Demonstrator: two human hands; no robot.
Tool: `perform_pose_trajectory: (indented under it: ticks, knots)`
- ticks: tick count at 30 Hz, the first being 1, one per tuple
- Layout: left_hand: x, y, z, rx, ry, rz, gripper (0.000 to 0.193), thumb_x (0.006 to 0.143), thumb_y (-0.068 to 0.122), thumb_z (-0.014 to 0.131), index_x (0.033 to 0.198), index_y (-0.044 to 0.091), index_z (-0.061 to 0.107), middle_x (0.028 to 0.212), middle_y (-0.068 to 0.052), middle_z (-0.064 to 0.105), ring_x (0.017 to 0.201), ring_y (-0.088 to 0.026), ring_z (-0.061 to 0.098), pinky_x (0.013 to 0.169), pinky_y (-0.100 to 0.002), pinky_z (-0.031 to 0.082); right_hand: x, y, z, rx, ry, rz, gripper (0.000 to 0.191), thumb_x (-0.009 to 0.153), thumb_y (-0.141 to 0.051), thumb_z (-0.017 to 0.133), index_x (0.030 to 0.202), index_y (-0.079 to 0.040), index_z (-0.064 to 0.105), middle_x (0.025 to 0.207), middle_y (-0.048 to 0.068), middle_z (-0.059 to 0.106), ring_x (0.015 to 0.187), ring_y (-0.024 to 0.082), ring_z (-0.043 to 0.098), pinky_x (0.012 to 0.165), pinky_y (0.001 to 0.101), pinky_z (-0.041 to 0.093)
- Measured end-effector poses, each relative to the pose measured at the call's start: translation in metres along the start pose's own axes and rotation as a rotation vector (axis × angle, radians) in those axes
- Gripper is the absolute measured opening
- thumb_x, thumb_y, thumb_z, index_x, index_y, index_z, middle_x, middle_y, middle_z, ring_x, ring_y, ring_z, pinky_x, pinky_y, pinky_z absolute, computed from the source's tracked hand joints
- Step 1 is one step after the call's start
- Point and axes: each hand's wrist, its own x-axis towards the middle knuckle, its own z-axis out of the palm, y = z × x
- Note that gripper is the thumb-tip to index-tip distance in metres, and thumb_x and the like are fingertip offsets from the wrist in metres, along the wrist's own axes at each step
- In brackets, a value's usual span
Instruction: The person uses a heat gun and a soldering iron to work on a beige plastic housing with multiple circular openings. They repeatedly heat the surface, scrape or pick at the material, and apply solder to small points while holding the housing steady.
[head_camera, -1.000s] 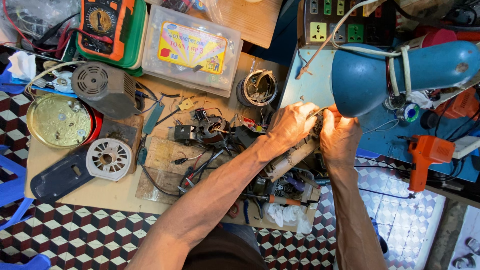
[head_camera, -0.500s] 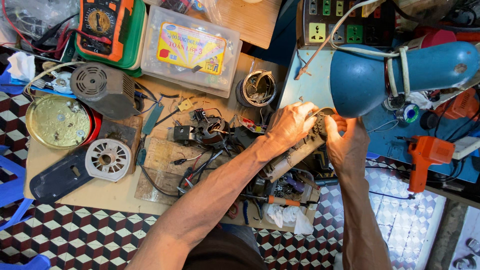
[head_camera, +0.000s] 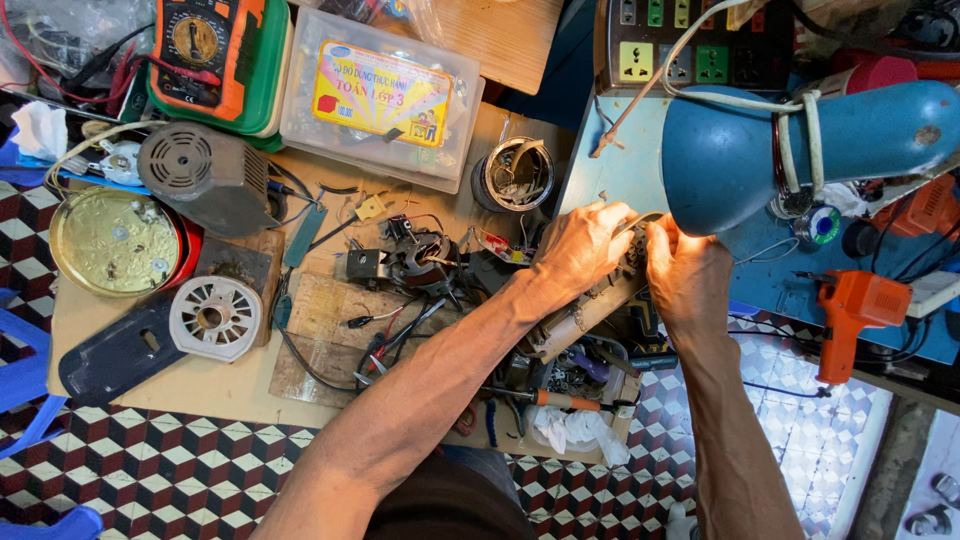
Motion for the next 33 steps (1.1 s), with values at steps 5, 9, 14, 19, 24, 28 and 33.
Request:
perform_pose_trajectory:
  ticks: [5,9,14,19,24,28,33]
  knots:
    - [-0.001,-0.002,0.002,0.025,0.009,0.004,0.021,0.090,0.017,0.070,0.108,0.006,0.070,0.097,-0.017,0.073,0.084,-0.034,0.072,0.073,-0.043,0.058,0.002,-0.002,-0.001,-0.057,-0.022,0.029,0.024,0.102,-0.010,0.064,0.082,0.004,0.065,0.068,0.016,0.065,0.060,0.025,0.065,0.059,0.0413,0.051]
    - [0.001,0.003,-0.002,-0.015,0.017,0.026,0.020,0.091,0.017,0.069,0.107,0.005,0.069,0.096,-0.018,0.072,0.086,-0.034,0.072,0.074,-0.042,0.059,0.005,-0.001,-0.003,-0.030,-0.053,0.076,0.024,0.102,-0.013,0.065,0.087,0.005,0.067,0.070,0.017,0.067,0.061,0.026,0.067,0.061,0.0415,0.052]
    - [-0.002,0.006,-0.007,0.001,-0.005,-0.016,0.022,0.090,0.018,0.070,0.108,0.005,0.069,0.096,-0.018,0.072,0.085,-0.035,0.072,0.074,-0.044,0.058,-0.006,0.006,-0.007,0.166,0.017,0.051,0.022,0.102,-0.013,0.064,0.112,0.007,0.065,0.095,0.018,0.072,0.081,0.026,0.073,0.073,0.0390,0.058]
    - [0.000,0.005,-0.005,-0.025,0.022,0.013,0.021,0.091,0.019,0.069,0.108,0.006,0.069,0.098,-0.018,0.072,0.087,-0.035,0.072,0.075,-0.043,0.058,-0.008,0.011,-0.003,0.019,0.032,-0.114,0.020,0.100,-0.007,0.068,0.115,0.007,0.066,0.104,0.022,0.073,0.090,0.030,0.073,0.081,0.0428,0.058]
    - [0.000,0.007,-0.009,0.001,0.004,-0.015,0.021,0.091,0.020,0.069,0.108,0.007,0.069,0.099,-0.018,0.072,0.087,-0.036,0.072,0.076,-0.044,0.058,-0.006,0.007,-0.005,0.104,0.017,-0.044,0.020,0.097,-0.008,0.071,0.111,0.005,0.066,0.100,0.020,0.072,0.085,0.030,0.073,0.077,0.0421,0.058]
    - [0.000,0.009,-0.011,-0.006,-0.022,-0.035,0.024,0.091,0.020,0.069,0.111,0.007,0.069,0.100,-0.017,0.073,0.085,-0.033,0.073,0.074,-0.042,0.059,-0.003,0.003,-0.008,0.011,0.010,-0.104,0.012,0.097,-0.007,0.070,0.102,0.004,0.071,0.090,0.018,0.073,0.077,0.032,0.072,0.072,0.0446,0.056]
    - [0.000,0.007,-0.014,0.006,-0.045,-0.013,0.024,0.090,0.019,0.069,0.111,0.007,0.069,0.099,-0.016,0.073,0.085,-0.033,0.073,0.074,-0.041,0.059,-0.004,-0.001,-0.002,0.017,0.064,-0.081,0.013,0.098,-0.009,0.070,0.097,0.005,0.069,0.086,0.020,0.071,0.076,0.035,0.070,0.070,0.0457,0.054]
